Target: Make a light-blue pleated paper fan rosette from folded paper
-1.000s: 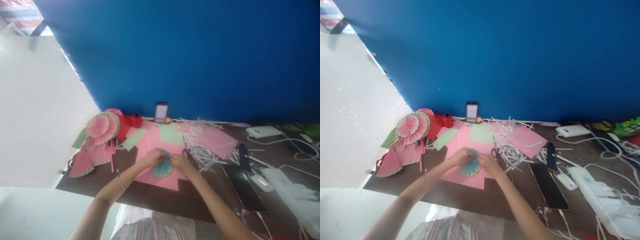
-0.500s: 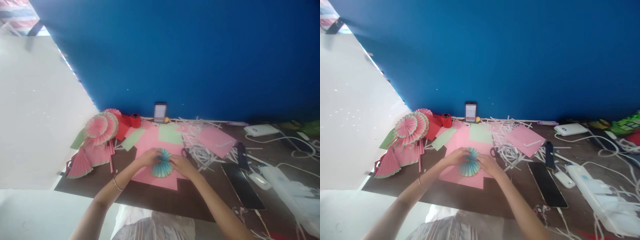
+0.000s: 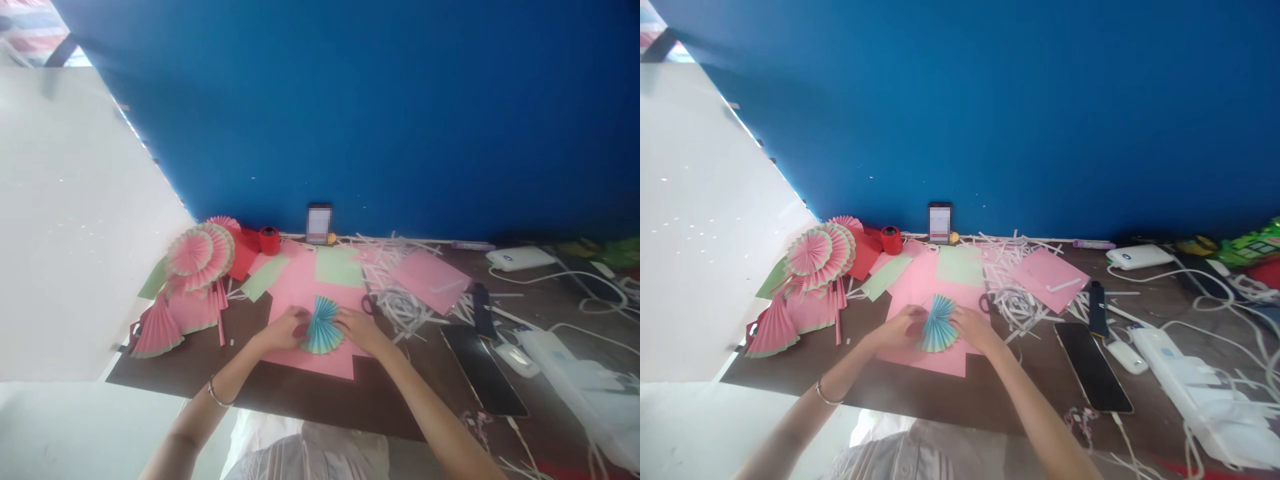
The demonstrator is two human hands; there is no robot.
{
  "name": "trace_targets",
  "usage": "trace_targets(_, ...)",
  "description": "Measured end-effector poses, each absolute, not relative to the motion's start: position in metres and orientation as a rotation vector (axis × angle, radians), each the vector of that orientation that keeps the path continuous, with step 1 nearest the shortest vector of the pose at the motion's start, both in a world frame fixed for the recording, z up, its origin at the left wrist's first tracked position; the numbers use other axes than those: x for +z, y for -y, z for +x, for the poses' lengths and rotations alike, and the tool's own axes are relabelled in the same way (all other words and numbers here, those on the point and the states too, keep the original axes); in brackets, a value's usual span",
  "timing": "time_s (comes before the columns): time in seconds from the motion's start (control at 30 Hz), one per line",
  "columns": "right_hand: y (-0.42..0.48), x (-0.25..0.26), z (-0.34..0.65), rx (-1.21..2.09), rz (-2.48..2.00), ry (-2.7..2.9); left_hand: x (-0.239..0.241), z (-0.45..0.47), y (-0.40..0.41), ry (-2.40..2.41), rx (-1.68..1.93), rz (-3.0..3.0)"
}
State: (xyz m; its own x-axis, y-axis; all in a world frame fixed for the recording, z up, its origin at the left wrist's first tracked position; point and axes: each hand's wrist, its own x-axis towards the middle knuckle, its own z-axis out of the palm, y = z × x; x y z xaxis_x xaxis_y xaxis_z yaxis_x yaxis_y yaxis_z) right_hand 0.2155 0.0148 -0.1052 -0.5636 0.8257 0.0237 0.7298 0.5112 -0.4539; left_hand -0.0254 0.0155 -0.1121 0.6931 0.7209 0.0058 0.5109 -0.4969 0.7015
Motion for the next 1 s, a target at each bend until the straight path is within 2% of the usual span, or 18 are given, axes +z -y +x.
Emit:
trace_targets(0.27, -0.016, -0.112, 0.216, 0.616, -1.305, 2.528, -0.113, -0.024, 0.014, -1.034, 0.5, 2.22)
trace_targets(0.6, -0.014, -0.114, 0.217, 0.599, -1.333, 2.526, -0.113, -0.041, 0.006, -0.809, 0.391, 2.189)
trace_targets(1.0, -0.014, -0.114, 0.218, 0.647, -1.36, 2.512, -0.124, -0.033, 0.01, -0.962, 0.518, 2.156)
